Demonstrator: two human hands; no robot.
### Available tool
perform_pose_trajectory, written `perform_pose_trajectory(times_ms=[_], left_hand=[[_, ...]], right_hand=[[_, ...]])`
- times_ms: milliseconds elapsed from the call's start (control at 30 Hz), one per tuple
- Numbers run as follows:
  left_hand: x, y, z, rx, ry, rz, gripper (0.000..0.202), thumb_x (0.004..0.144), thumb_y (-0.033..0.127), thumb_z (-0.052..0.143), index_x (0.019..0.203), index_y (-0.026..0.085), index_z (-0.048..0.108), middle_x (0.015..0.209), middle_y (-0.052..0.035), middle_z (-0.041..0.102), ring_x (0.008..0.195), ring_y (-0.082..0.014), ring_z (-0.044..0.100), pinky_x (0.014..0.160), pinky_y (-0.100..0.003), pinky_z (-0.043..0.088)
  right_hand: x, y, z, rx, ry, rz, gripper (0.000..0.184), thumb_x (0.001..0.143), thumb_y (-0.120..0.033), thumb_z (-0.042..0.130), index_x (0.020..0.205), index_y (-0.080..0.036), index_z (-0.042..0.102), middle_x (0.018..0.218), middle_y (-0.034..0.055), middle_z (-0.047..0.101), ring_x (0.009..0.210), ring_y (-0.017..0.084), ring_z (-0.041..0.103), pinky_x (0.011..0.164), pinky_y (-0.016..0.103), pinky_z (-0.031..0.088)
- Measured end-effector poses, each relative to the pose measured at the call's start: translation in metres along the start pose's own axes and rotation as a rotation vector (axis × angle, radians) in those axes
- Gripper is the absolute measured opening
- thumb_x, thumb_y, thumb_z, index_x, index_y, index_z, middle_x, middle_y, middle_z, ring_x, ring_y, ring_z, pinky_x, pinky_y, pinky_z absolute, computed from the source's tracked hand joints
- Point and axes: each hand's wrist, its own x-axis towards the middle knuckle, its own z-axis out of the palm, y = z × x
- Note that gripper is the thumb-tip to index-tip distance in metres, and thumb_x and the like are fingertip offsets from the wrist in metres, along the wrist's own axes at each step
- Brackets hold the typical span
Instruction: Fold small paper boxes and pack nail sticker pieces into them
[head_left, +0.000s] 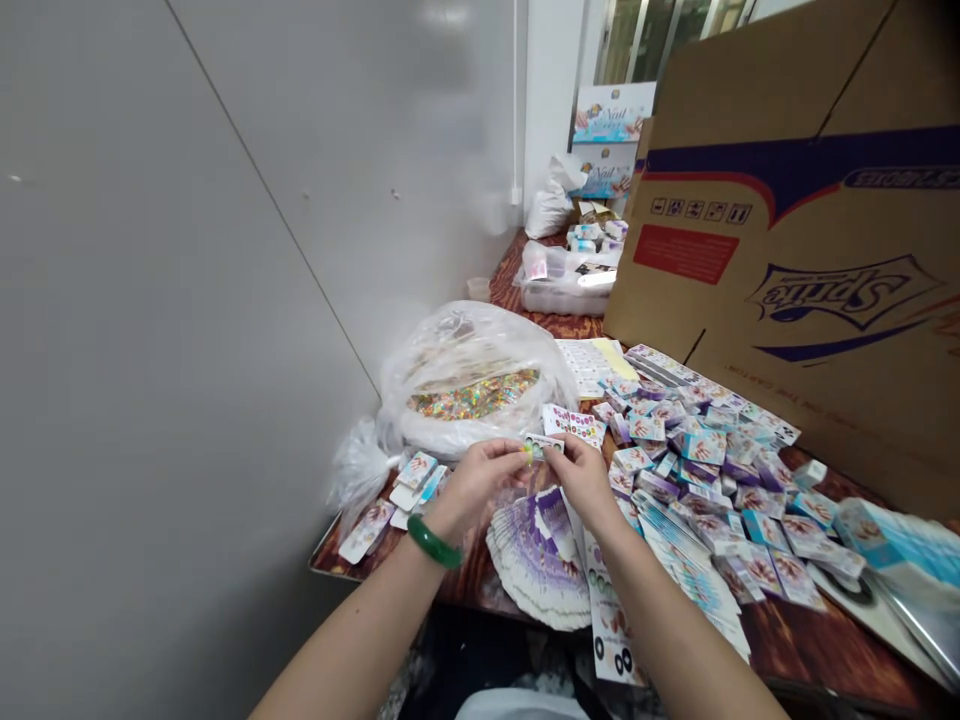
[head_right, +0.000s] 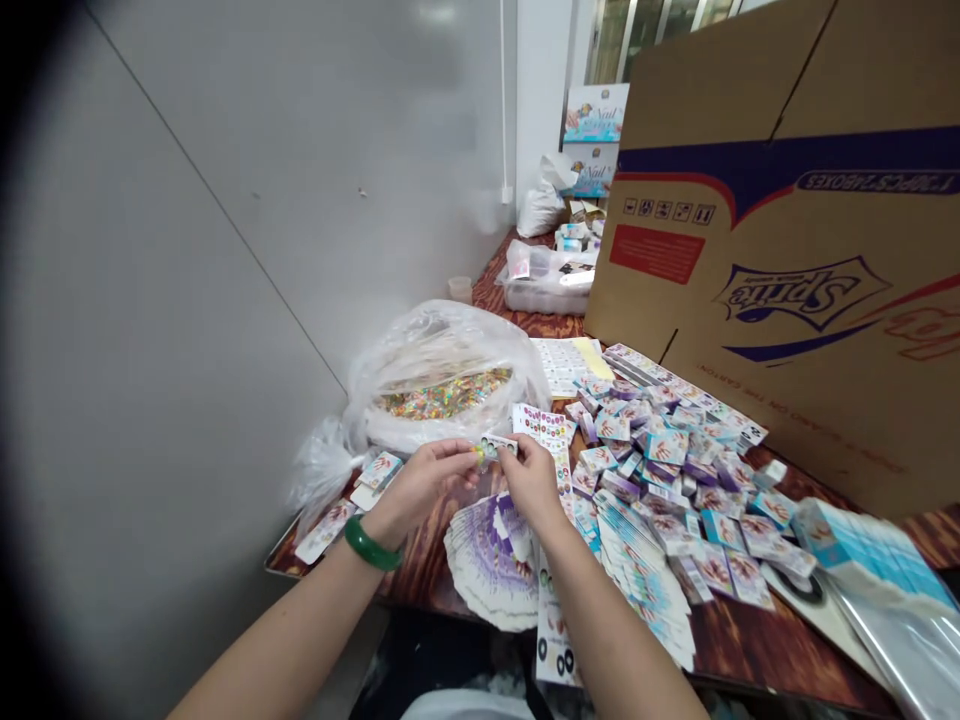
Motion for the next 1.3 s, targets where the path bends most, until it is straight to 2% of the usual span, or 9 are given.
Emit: perform_pose_trajectory(times_ms=[200, 400, 533, 700, 900, 1033, 1133, 1200, 1300], left_hand=[[-0.005, -0.011, -0.007, 0.637, 0.081, 0.108, 0.018, 0.073, 0.03, 0.058, 0.065, 0.014, 0.061, 0.054, 0.0002, 0.056, 0.052, -0.0138, 0.052, 0.053, -0.025, 0.04], [-0.016, -0.018, -0.011, 1.094, 0.053, 0.225, 0.015, 0.075, 0.022, 0.056, 0.067, 0.017, 0.067, 0.066, -0.0039, 0.066, 0.066, -0.0182, 0.058, 0.065, -0.028, 0.041], [-0.022, -0.013, -0.013, 1.168, 0.012, 0.247, 0.017, 0.08, 0.027, 0.055, 0.075, 0.018, 0.069, 0.075, -0.004, 0.07, 0.072, -0.0178, 0.062, 0.067, -0.026, 0.042], [-0.028, 0.0, -0.018, 1.17, -0.068, 0.283, 0.018, 0.083, 0.02, 0.052, 0.081, 0.018, 0.07, 0.082, -0.0041, 0.072, 0.077, -0.0178, 0.063, 0.072, -0.026, 0.042], [-0.026, -0.004, -0.017, 1.153, 0.012, 0.328, 0.01, 0.082, 0.019, 0.054, 0.081, 0.016, 0.064, 0.078, -0.0031, 0.069, 0.072, -0.017, 0.061, 0.066, -0.025, 0.041], [-0.026, -0.005, -0.018, 1.153, -0.012, 0.308, 0.007, 0.08, 0.017, 0.054, 0.079, 0.017, 0.061, 0.075, -0.002, 0.067, 0.071, -0.017, 0.061, 0.064, -0.025, 0.04], [-0.023, 0.006, -0.033, 1.114, -0.078, 0.289, 0.011, 0.08, 0.023, 0.057, 0.09, 0.019, 0.06, 0.077, -0.0012, 0.066, 0.07, -0.0165, 0.061, 0.064, -0.024, 0.042], [-0.019, 0.014, -0.054, 1.207, 0.027, 0.228, 0.023, 0.08, 0.032, 0.059, 0.1, 0.02, 0.057, 0.084, -0.0029, 0.067, 0.077, -0.0188, 0.062, 0.069, -0.025, 0.043], [-0.01, 0.016, -0.09, 1.43, 0.36, 0.014, 0.032, 0.078, 0.036, 0.061, 0.103, 0.016, 0.055, 0.099, -0.0136, 0.065, 0.098, -0.0277, 0.059, 0.082, -0.032, 0.042]], right_hand=[[-0.013, -0.015, -0.008, -0.073, -0.299, 0.022, 0.022, 0.069, -0.025, 0.053, 0.084, -0.015, 0.066, 0.064, 0.0009, 0.061, 0.056, 0.014, 0.051, 0.052, 0.024, 0.038], [-0.02, -0.016, -0.018, -0.364, -0.493, -0.042, 0.025, 0.075, -0.037, 0.059, 0.085, -0.016, 0.07, 0.071, 0.0032, 0.065, 0.064, 0.017, 0.054, 0.058, 0.026, 0.038], [-0.018, -0.015, -0.023, -0.414, -0.589, -0.009, 0.032, 0.083, -0.041, 0.048, 0.074, -0.017, 0.066, 0.055, -0.0006, 0.054, 0.051, 0.014, 0.045, 0.049, 0.025, 0.033], [-0.015, -0.016, -0.018, -0.426, -0.538, -0.031, 0.026, 0.086, -0.035, 0.043, 0.093, -0.018, 0.062, 0.067, 0.0004, 0.059, 0.055, 0.014, 0.049, 0.053, 0.025, 0.037], [-0.019, -0.02, -0.004, -0.443, -0.597, -0.057, 0.037, 0.091, -0.041, 0.037, 0.07, -0.018, 0.057, 0.055, -0.0019, 0.05, 0.053, 0.013, 0.047, 0.052, 0.024, 0.035], [-0.021, -0.019, -0.002, -0.374, -0.589, -0.005, 0.028, 0.08, -0.042, 0.056, 0.077, -0.016, 0.064, 0.055, -0.0024, 0.051, 0.052, 0.012, 0.045, 0.049, 0.022, 0.033], [-0.022, -0.015, -0.005, -0.262, -0.552, 0.09, 0.028, 0.074, -0.042, 0.062, 0.076, -0.014, 0.066, 0.051, -0.004, 0.046, 0.047, 0.009, 0.038, 0.045, 0.022, 0.029], [-0.022, -0.011, -0.007, -0.212, -0.511, 0.135, 0.03, 0.072, -0.044, 0.062, 0.075, -0.014, 0.067, 0.05, -0.004, 0.046, 0.045, 0.009, 0.036, 0.044, 0.022, 0.028], [-0.023, -0.009, -0.011, -0.197, -0.429, 0.157, 0.033, 0.069, -0.047, 0.065, 0.072, -0.014, 0.066, 0.05, -0.004, 0.046, 0.045, 0.008, 0.035, 0.043, 0.022, 0.027]])
